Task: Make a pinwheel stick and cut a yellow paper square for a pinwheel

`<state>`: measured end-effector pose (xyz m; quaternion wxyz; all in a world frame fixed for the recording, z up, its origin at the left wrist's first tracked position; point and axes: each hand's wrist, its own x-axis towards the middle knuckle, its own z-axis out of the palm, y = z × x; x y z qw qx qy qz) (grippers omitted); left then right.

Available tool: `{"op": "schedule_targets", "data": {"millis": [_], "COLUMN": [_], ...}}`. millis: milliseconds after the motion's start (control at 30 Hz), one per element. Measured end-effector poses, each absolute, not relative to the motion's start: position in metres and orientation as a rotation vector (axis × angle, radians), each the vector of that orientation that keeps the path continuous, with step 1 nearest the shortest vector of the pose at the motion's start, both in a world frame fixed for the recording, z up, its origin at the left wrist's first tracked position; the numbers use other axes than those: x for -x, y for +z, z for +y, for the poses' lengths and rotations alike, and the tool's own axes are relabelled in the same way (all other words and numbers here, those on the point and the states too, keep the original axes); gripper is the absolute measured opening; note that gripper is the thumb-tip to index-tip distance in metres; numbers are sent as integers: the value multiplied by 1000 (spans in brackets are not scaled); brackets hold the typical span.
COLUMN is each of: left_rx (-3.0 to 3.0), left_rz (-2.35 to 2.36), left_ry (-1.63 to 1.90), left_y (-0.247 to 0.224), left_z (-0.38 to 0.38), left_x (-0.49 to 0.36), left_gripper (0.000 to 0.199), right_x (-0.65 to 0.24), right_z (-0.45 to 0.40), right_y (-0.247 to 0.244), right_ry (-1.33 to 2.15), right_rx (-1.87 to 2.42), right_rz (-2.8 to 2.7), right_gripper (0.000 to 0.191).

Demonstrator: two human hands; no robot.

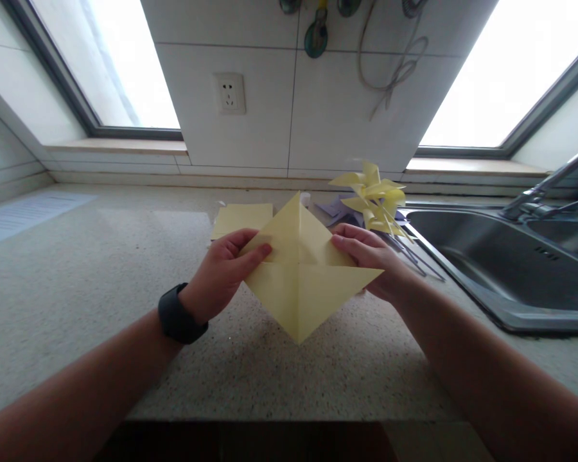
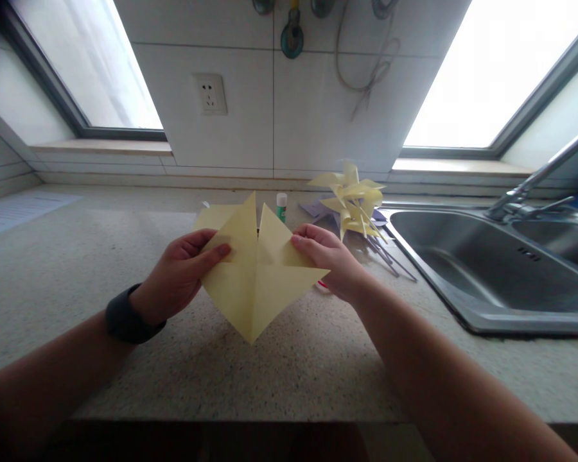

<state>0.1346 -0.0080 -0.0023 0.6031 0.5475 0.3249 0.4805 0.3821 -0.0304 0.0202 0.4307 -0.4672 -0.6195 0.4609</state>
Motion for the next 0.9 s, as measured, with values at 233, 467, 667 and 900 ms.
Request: {"op": "schedule_targets", "data": {"millis": [233,467,667,900], "left_rx": [-1701,-1787,-1659,-1494], "left_rz": [963,1036,984,911], "left_ry": [1005,986,1117,1216], "left_y": [-6,-9,-10,-13], "left_z": [-5,-3,0,3], "left_x": [-128,-128,-127,-128], "left_gripper": [23,25,27,30], "right_x": [-392,-391,-377,-380], "right_z": [-18,-31,-39,-24], "right_y": [15,21,17,4], "right_ry": [970,145,-95,1137], "right_rx": [1186,1062,1088,1205], "right_rz": [-1580,-1847,-1963,-1556], "right_gripper": [21,11,35,40]}}
